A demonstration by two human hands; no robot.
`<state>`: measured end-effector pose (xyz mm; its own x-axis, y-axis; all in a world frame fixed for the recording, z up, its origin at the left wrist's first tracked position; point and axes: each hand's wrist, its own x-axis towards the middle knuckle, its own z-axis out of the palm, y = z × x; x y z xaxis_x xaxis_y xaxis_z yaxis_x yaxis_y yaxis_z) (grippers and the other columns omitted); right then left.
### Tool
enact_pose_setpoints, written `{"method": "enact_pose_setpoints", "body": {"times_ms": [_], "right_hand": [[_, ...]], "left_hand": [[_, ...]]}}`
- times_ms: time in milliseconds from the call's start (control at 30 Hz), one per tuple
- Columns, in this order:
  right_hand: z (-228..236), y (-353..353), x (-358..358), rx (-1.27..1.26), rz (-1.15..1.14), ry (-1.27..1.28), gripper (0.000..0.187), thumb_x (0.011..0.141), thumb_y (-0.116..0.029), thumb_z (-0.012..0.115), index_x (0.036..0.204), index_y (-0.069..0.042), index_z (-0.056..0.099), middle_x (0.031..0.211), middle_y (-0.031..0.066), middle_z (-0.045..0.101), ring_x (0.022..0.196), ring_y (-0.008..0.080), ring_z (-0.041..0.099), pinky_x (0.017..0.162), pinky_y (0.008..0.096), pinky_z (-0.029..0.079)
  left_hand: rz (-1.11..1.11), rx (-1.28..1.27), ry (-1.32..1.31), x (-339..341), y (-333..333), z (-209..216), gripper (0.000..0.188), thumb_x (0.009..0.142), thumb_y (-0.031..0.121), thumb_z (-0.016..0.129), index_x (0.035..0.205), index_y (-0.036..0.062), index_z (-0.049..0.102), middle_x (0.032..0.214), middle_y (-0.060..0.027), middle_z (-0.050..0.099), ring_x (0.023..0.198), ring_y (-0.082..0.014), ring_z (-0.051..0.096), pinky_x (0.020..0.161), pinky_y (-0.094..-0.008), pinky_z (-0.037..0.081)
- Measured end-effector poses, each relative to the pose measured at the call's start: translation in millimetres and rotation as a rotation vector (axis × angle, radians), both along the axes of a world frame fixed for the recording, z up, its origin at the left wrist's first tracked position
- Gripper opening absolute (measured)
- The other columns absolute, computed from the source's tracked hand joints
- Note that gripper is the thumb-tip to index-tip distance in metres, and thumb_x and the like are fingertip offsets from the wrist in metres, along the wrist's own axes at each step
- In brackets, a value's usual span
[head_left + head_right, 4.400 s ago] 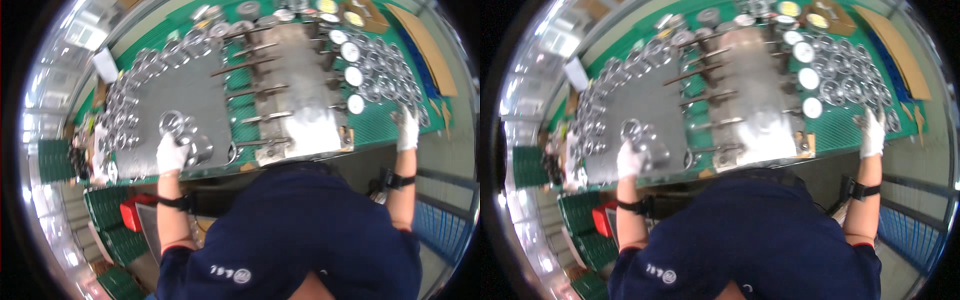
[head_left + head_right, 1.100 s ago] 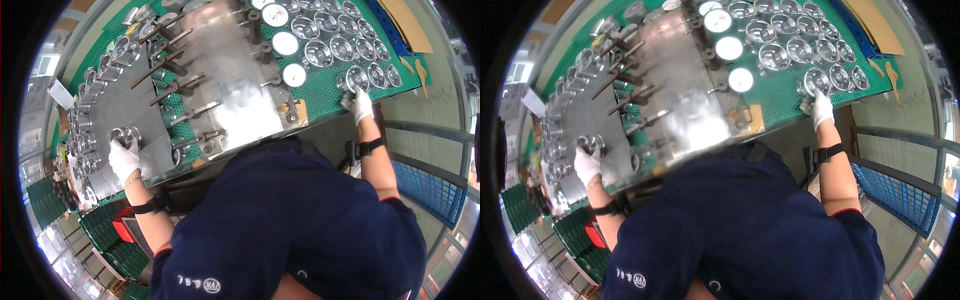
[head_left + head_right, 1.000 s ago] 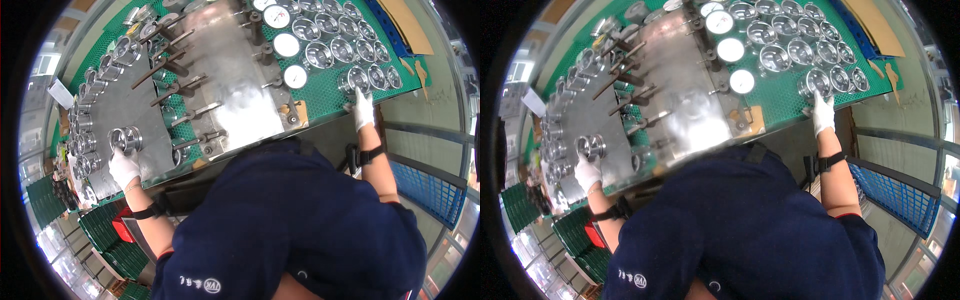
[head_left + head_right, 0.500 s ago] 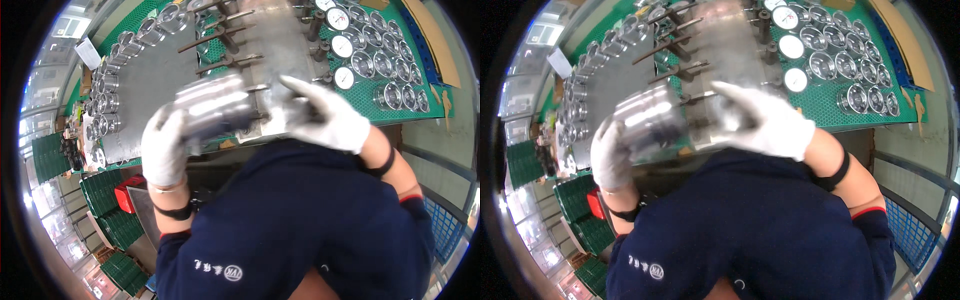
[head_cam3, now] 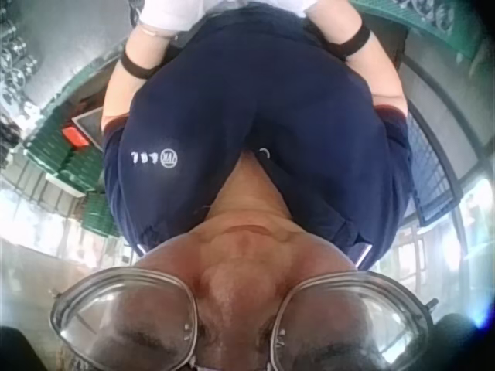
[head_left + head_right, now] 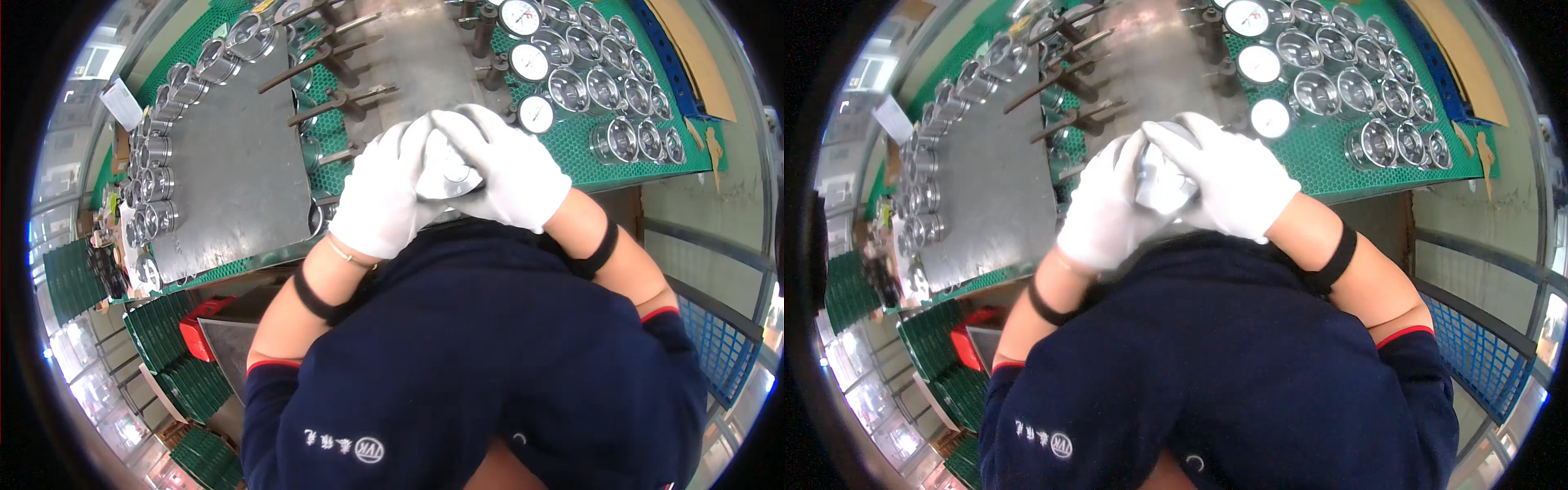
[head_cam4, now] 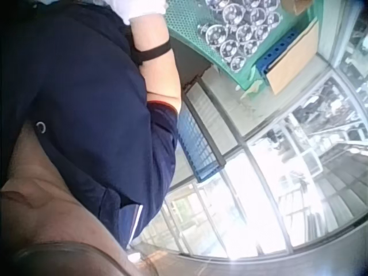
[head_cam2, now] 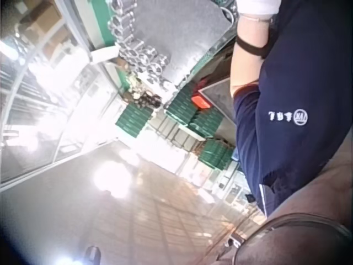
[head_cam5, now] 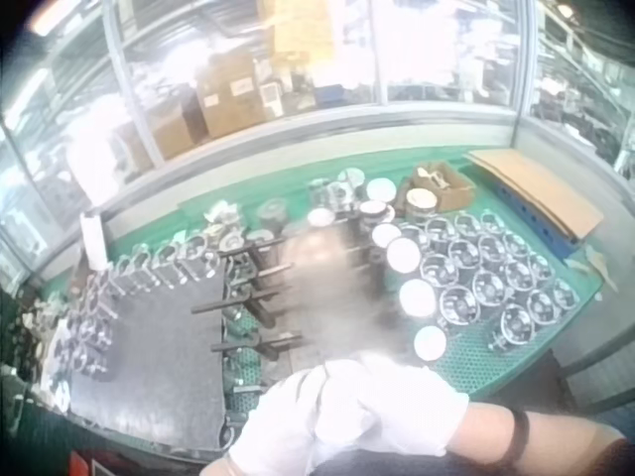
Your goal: Inspecting and measuring metal pistons using dial indicators and a specialized jig on a workbench.
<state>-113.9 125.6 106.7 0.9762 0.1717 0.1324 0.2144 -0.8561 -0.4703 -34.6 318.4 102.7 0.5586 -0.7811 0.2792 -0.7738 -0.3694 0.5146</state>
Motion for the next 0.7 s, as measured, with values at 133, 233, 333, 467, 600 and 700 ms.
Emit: {"method": "enact_pose_setpoints", "body": {"times_ms": [133,233,333,467,600,700], "right_hand": [[-6,-17,-17,0.233,-0.034,-0.131,0.094,0.074,-0.031,0.08,0.15,-0.006,0.031,0.123,0.022,0.058,0.095,0.0393,0.066,0.085,0.0431,0.054],[-16,-27,-26,0.769,-0.315,0.854,0.085,0.088,-0.028,0.068,0.155,-0.005,0.02,0.093,0.0123,0.072,0.074,0.02,0.071,0.067,0.0289,0.057],[-25,-16,-32,0.932,-0.4,0.799,0.085,0.089,-0.026,0.066,0.156,-0.006,0.017,0.093,0.0092,0.071,0.068,0.0146,0.069,0.06,0.0252,0.056],[-16,-14,-24,0.858,-0.434,0.782,0.086,0.09,-0.023,0.066,0.156,-0.007,0.015,0.091,0.0116,0.069,0.064,0.015,0.068,0.058,0.0273,0.056],[-29,-13,-25,0.987,-0.441,0.729,0.086,0.089,-0.021,0.067,0.156,-0.008,0.015,0.087,0.0111,0.068,0.063,0.015,0.067,0.058,0.028,0.057],[-26,-14,-24,1.022,-0.443,0.752,0.087,0.088,-0.02,0.068,0.156,-0.009,0.016,0.086,0.0097,0.067,0.062,0.0149,0.066,0.058,0.0285,0.057]], "left_hand": [[0.068,-0.042,-0.075,2,-6,-18,0.088,0.067,0.028,0.085,0.139,0.0021,0.043,0.124,-0.0213,0.055,0.108,-0.0395,0.057,0.092,-0.0441,0.049],[0.106,-0.101,-0.041,5,-18,-19,0.092,0.065,0.037,0.09,0.137,0.0003,0.046,0.126,-0.0247,0.055,0.112,-0.0393,0.058,0.092,-0.0457,0.051],[0.065,-0.13,0.033,14,-28,-16,0.094,0.064,0.036,0.091,0.138,0.0013,0.045,0.127,-0.025,0.055,0.113,-0.0398,0.058,0.094,-0.0454,0.05],[0.07,-0.156,0.044,19,-30,-19,0.096,0.065,0.036,0.09,0.14,0.0017,0.043,0.129,-0.0248,0.053,0.116,-0.0403,0.056,0.097,-0.0454,0.049],[0.063,-0.146,-0.012,23,-32,-19,0.088,0.069,0.022,0.083,0.143,0.0026,0.039,0.129,-0.0231,0.051,0.112,-0.0405,0.057,0.092,-0.0436,0.052],[0.075,-0.137,-0.021,24,-32,-20,0.088,0.069,0.022,0.084,0.143,0.0033,0.039,0.13,-0.024,0.051,0.112,-0.041,0.058,0.092,-0.0438,0.052]]}}
